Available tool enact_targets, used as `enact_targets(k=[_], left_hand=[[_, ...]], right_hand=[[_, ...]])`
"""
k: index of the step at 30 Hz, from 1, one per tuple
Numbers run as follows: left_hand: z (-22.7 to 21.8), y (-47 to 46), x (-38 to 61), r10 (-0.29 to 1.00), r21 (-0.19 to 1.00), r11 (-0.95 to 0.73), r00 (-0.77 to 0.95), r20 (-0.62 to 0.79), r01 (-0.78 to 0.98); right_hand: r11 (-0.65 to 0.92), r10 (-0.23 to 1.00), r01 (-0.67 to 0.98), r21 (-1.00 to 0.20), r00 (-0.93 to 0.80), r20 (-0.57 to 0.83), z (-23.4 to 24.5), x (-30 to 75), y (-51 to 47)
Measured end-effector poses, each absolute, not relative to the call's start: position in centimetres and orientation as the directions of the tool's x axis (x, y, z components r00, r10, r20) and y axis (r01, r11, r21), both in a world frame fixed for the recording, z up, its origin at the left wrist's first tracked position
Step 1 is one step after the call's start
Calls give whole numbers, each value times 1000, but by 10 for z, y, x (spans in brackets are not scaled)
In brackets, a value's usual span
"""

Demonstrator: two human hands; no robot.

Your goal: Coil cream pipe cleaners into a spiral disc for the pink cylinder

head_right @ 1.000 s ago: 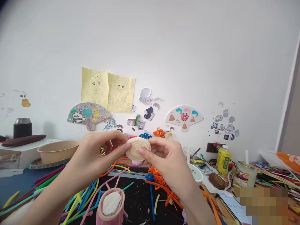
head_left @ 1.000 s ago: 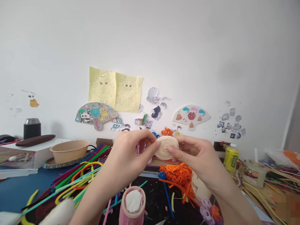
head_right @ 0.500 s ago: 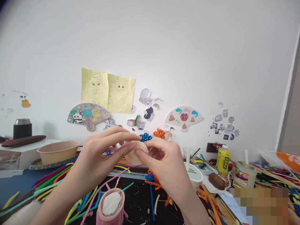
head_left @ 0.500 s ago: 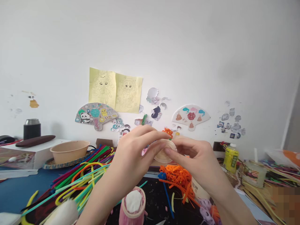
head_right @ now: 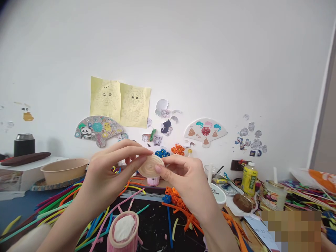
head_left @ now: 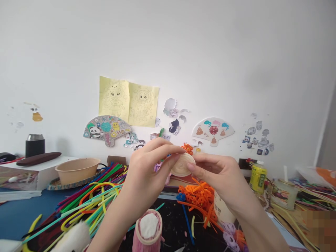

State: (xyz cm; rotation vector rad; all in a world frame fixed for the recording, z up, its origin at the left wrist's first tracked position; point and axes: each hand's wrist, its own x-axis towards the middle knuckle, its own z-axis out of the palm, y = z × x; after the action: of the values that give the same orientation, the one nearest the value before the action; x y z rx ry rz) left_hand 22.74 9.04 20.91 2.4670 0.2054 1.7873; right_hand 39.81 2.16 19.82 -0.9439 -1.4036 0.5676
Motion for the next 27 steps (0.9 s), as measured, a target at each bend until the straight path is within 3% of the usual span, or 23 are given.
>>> enact_targets(k=[5,22,27], left_hand=[[210,90,226,182,164,-983,316,931,85],[213,86,225,223,250,-968,415,882,-12],[212,83,224,225,247,-969,424,877,3]], right_hand=[[543,763,322,-776,198,616,197,400,22],[650,689,301,-698,154,708,196,394,21],[665,617,406,-627,175,768,194,394,20]])
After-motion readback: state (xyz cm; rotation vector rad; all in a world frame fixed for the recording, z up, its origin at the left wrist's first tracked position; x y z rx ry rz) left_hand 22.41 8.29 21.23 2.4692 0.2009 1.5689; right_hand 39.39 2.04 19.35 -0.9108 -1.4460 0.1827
